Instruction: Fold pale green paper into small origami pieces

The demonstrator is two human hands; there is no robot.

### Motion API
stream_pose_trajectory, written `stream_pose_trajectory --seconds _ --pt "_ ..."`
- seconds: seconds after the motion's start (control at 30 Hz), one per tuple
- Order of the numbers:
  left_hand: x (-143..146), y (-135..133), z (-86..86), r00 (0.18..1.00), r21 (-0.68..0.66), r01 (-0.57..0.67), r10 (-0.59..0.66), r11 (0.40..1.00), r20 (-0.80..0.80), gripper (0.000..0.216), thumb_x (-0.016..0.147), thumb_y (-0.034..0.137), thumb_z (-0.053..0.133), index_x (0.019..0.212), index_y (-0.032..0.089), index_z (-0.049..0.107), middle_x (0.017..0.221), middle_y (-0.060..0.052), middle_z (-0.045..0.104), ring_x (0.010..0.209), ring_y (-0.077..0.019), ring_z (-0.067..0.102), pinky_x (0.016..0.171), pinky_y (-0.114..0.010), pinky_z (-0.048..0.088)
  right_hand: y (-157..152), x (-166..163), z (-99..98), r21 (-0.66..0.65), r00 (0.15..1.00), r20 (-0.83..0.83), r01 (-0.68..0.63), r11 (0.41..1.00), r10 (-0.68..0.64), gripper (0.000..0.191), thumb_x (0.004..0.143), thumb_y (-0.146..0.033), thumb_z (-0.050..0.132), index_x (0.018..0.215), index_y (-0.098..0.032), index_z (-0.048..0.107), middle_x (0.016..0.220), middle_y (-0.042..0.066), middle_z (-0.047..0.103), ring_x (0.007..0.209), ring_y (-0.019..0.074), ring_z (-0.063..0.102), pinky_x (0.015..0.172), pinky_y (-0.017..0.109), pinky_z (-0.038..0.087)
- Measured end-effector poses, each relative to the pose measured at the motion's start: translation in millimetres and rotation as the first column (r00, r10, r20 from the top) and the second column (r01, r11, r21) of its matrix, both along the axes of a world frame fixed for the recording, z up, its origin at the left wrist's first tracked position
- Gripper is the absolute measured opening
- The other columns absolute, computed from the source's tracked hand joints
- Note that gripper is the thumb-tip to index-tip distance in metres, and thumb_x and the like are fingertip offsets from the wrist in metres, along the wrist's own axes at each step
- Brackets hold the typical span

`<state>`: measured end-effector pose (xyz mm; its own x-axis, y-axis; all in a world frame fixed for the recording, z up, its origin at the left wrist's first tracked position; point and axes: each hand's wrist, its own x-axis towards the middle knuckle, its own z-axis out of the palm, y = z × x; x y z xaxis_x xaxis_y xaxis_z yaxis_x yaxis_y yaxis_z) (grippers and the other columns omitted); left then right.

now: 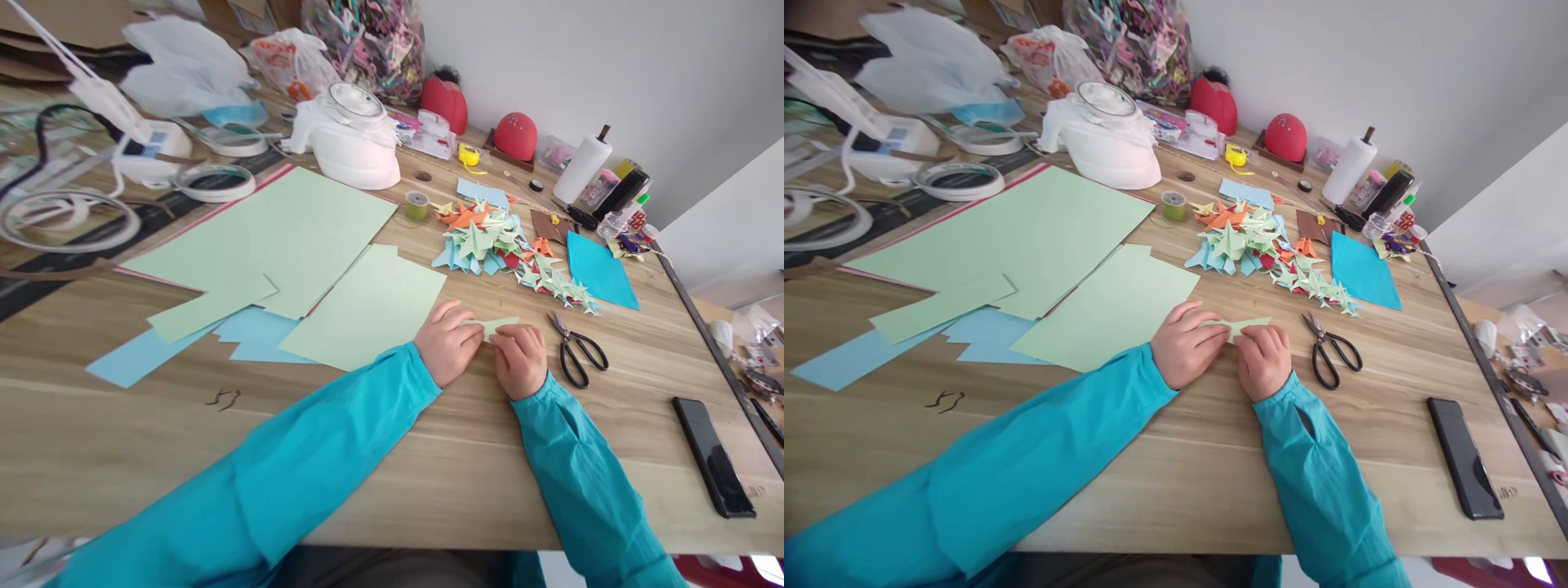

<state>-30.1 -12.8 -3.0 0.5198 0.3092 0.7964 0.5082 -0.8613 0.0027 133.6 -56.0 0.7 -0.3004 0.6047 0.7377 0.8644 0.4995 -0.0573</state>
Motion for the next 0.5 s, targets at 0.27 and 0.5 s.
stream_pose_trajectory --seconds 0.27,0.5 --pt "0.4 5.9 -3.0 0.999 0.052 0.027 -0.026 0.998 -0.022 0.017 0.085 0.015 0.049 0.084 0.018 0.066 0.086 0.001 0.071 0.089 -0.0166 0.06 0.092 -0.04 0.036 -1.9 -5.1 2.7 0.017 0.997 0.021 -0.075 0.997 0.075 0.011 0.078 -0.009 0.056 0.075 -0.019 0.06 0.076 0.004 0.066 0.073 0.0156 0.058 0.072 0.031 0.044" --pt "-7.2 13.3 -4.2 0.997 -0.043 0.071 -0.07 0.997 0.008 0.015 0.083 0.021 0.052 0.091 0.023 0.065 0.093 0.003 0.071 0.097 -0.0191 0.06 0.098 -0.046 0.028 -2.7 -1.8 4.9 -0.005 0.993 -0.095 -0.075 0.997 0.074 0.009 0.079 -0.011 0.058 0.077 -0.02 0.059 0.077 0.004 0.067 0.072 0.0155 0.059 0.069 0.031 0.044"
